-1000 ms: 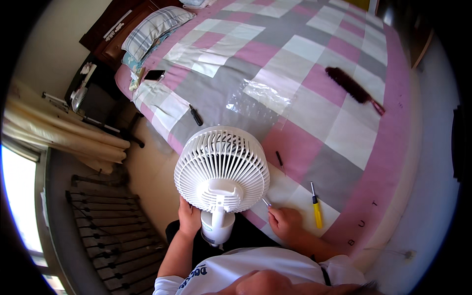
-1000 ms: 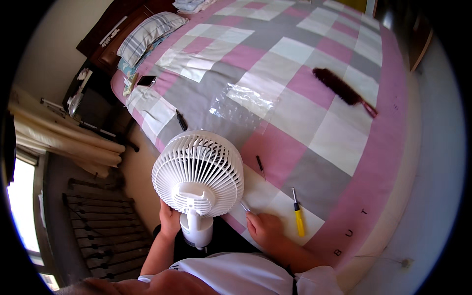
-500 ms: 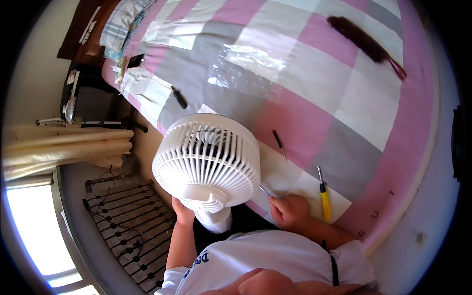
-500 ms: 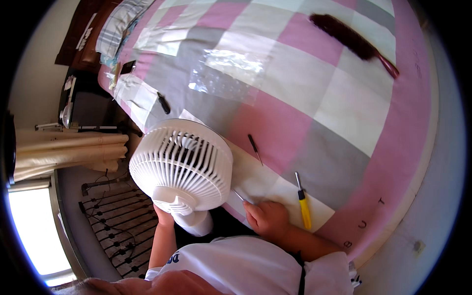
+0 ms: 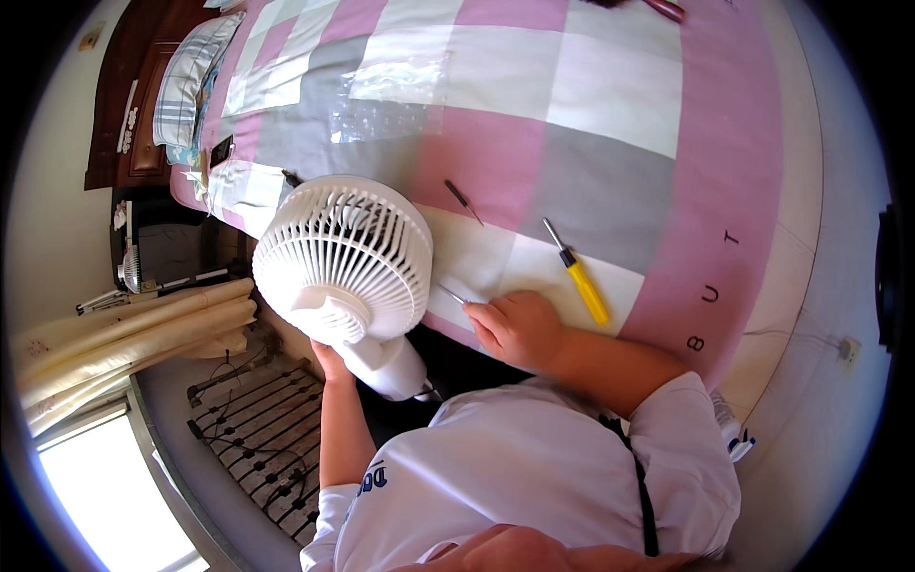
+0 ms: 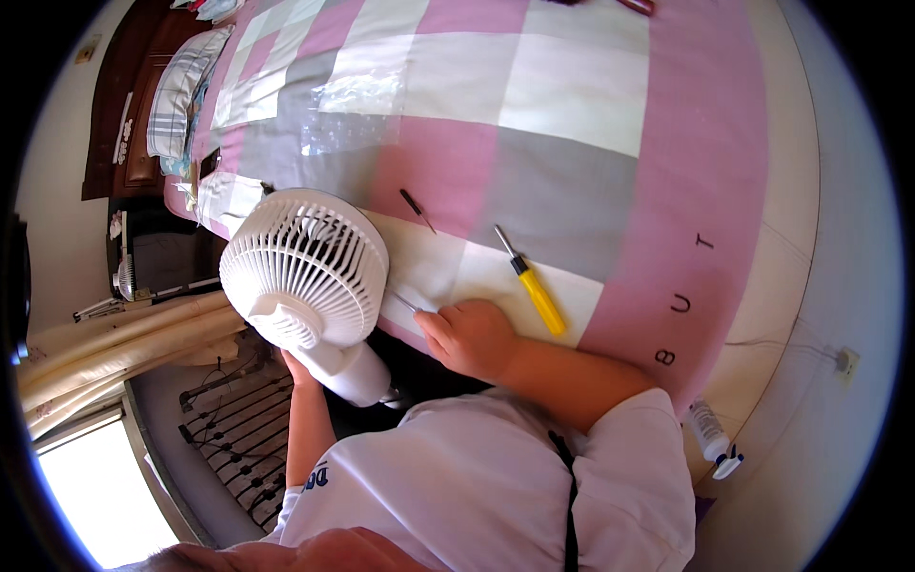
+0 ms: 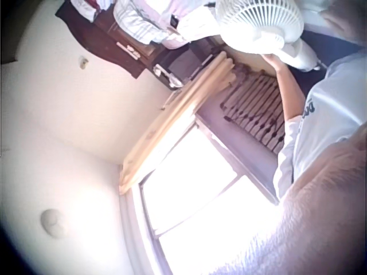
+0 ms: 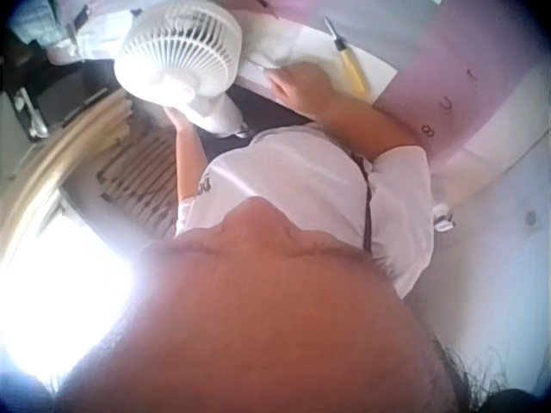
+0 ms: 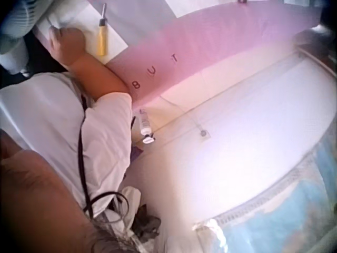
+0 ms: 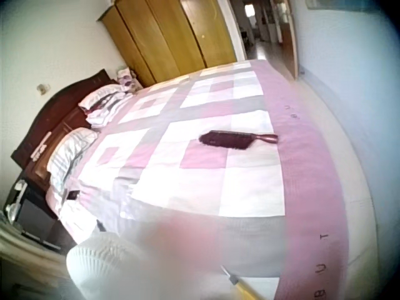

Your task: The person assembles a white pedestal fan on a bed, using a screwdriver to tighten screws on the fan's front grille. They manipulate the fan's components, aligning the grille with the motor housing and securing it in place.

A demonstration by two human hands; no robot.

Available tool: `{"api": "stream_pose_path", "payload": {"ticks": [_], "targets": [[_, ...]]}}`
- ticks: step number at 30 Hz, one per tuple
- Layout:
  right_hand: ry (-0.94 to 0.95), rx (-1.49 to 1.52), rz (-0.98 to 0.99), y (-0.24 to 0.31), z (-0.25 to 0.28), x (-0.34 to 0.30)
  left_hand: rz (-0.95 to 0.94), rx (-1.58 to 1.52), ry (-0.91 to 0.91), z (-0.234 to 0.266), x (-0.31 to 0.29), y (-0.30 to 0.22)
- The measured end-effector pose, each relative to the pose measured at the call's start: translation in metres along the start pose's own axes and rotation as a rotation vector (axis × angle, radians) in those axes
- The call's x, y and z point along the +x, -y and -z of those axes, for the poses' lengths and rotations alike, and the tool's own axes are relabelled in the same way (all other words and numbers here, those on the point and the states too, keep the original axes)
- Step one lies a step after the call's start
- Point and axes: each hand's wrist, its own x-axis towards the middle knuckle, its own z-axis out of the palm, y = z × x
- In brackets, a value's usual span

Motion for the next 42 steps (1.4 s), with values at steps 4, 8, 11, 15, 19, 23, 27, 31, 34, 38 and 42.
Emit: {"api": "stream_pose_path", "payload": {"ticks": [4,8,11,15,19,23,27,31,34,38,42], "targets": [[-0.018,0.035,-0.013,0.001,0.001,0.001,0.123,0.02,-0.043,-0.027,-0.005,-0.013],[-0.052,0.087,-0.007,-0.002,-0.004,-0.002,0.024,-0.016,0.086,-0.029,-0.004,-0.023],[-0.043,0.092,0.005,-0.001,0.003,0.001,-0.183,0.499,0.079,-0.051,-0.023,-0.033],[-0.045,0.05,-0.001,-0.002,0.002,0.0,-0.113,0.362,0.126,-0.053,-0.026,-0.029],[-0.017,0.009,-0.049,0.009,0.001,0.0,-0.132,0.332,0.182,-0.047,-0.029,-0.019],[-0.023,-0.03,-0.076,0.01,0.001,0.001,-0.255,0.317,0.224,-0.034,-0.006,0.004],[0.097,-0.064,-0.21,0.014,0.017,-0.005,-0.454,0.502,0.21,-0.037,0.004,0.011],[0.17,0.0,-0.3,0.035,0.051,-0.002,-0.528,0.335,0.18,-0.036,0.013,0.034],[0.122,0.121,-0.286,0.08,0.073,0.02,-0.352,0.185,0.228,-0.05,-0.008,0.026],[0.159,-0.052,0.068,0.13,0.076,0.066,-0.401,0.069,0.172,-0.06,-0.041,0.003],[0.135,-0.244,0.419,0.147,0.057,0.1,-0.956,0.574,0.001,-0.064,-0.086,-0.03]]}}
